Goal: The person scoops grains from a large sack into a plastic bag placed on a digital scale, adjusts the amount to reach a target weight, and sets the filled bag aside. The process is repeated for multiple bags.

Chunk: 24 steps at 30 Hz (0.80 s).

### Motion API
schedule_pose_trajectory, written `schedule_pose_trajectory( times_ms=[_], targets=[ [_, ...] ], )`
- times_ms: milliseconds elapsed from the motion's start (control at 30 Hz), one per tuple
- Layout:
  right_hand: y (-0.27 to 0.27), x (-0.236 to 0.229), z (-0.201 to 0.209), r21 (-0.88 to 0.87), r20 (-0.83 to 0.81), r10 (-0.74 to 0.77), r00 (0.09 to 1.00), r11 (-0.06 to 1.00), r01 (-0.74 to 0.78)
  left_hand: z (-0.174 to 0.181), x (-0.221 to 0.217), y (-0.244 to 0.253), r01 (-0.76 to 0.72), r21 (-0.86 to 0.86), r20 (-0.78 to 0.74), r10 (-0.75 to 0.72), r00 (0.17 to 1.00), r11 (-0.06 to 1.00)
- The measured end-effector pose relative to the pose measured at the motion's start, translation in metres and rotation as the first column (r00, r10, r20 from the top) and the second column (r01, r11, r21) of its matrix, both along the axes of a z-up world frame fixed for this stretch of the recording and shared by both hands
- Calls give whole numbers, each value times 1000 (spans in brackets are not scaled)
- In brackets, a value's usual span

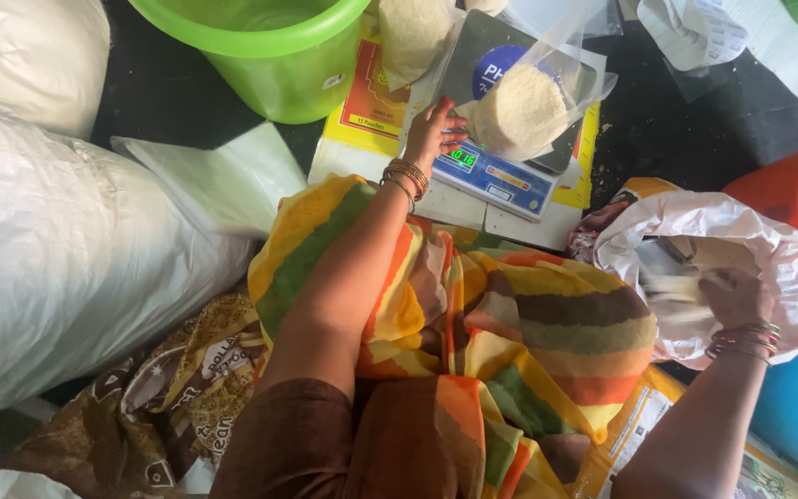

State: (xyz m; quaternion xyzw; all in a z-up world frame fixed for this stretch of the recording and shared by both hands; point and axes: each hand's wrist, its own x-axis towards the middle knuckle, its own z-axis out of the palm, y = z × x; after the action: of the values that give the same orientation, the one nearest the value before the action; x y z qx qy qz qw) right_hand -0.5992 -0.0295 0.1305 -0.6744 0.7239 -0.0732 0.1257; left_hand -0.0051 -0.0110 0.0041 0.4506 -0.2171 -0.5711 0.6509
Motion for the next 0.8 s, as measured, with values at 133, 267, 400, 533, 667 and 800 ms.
schedule_pose_trajectory(
  times_ms=[133, 267, 400, 533, 667, 800],
  targets=[
    [-5, 0, -7, 39, -172, 68, 983, 997, -62, 1, 0, 0, 5, 8, -5, -5, 1000, 1000],
    [-14, 12, -6, -120, -244, 125, 962, 980, -158, 2, -4, -3, 15, 15, -5, -15, 1000, 1000],
    [-14, 49, 10, -274, -323, 122, 938, 937, -216, 3, -10, -9, 36, -12, 2, -36, 999, 999],
    [-17, 120, 40, -278, -138, 300, 944, 903, -328, 2, -17, -13, 59, 4, 63, -59, 996, 998],
    [-28, 214, 60, -380, 65, 558, 827, 780, -497, 3, -20, -17, 57, -40, 235, -46, 971, 998],
    [-37, 290, 66, -458, 147, 673, 725, 696, -553, 5, -22, -18, 45, -4, 273, -43, 961, 999]
  ],
)
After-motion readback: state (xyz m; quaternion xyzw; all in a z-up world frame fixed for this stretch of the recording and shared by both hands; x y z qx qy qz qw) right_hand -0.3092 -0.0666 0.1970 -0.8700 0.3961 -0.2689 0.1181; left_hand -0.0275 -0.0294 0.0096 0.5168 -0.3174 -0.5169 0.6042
